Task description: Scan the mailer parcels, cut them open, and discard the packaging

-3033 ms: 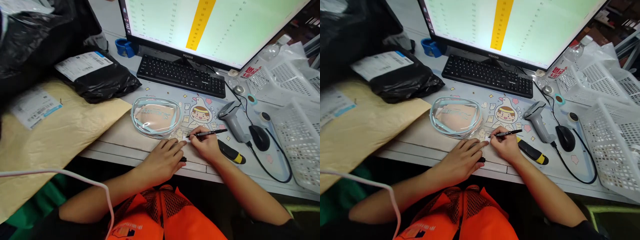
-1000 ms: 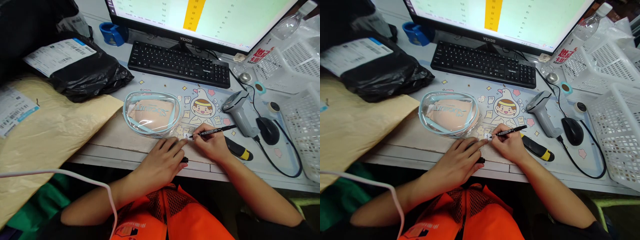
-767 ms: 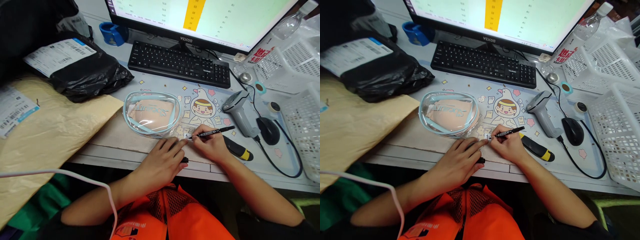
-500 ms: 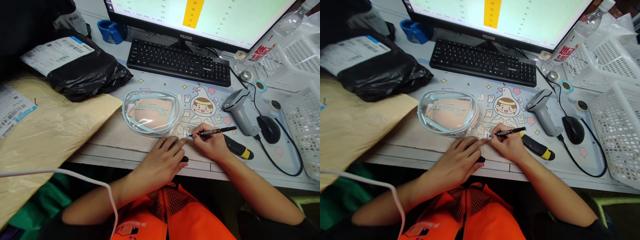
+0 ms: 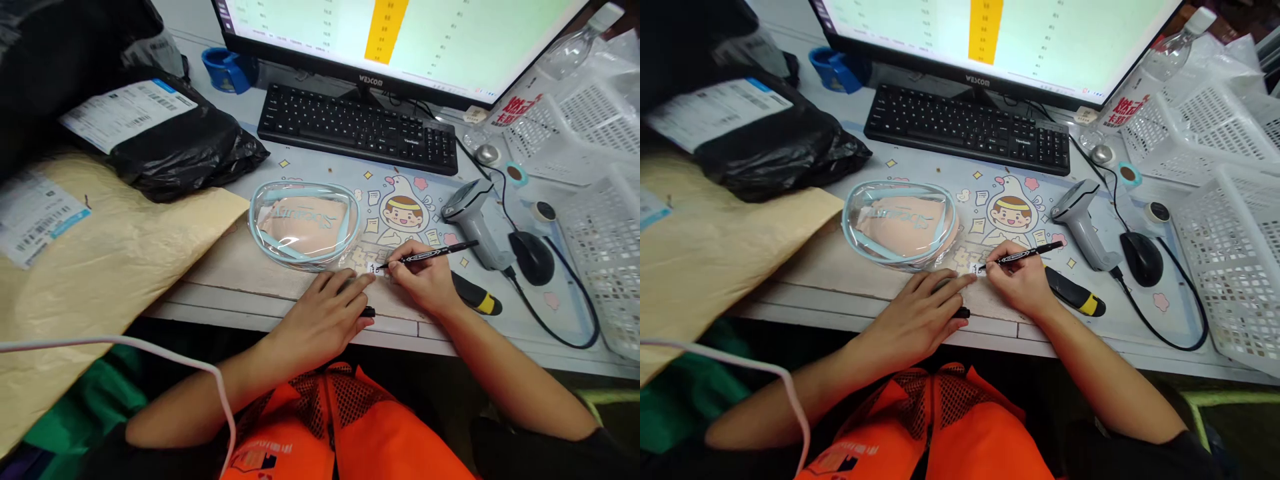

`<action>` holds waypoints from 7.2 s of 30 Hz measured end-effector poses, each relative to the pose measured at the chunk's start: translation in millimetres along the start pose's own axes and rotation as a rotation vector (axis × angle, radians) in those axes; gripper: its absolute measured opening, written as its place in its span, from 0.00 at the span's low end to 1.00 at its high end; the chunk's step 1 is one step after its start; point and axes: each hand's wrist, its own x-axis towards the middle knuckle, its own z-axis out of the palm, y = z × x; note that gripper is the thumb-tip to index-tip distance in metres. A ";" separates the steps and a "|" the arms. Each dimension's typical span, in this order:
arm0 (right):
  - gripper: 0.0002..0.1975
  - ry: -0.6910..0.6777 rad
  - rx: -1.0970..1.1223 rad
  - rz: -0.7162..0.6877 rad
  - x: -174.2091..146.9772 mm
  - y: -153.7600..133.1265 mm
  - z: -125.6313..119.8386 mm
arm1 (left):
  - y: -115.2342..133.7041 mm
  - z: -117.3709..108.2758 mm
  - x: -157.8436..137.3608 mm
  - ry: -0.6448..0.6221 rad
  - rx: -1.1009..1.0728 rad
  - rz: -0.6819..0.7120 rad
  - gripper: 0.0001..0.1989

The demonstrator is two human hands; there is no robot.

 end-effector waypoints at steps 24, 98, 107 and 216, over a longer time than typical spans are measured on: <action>0.40 -0.300 0.465 -0.048 -42.3 -33.9 4.7 | 2.2 3.3 -8.5 0.281 -0.139 0.084 0.15; 0.11 0.069 -0.572 -0.639 -136.9 4.1 25.2 | -85.2 -31.8 -31.0 0.378 0.067 -0.390 0.30; 0.07 -0.052 -0.397 -0.580 -129.0 4.2 13.2 | -90.0 -29.3 -33.9 0.431 0.030 -0.361 0.30; 0.08 -0.637 -0.117 -0.268 -83.5 -99.4 11.1 | 57.5 -4.3 -95.2 0.193 -1.547 -0.506 0.37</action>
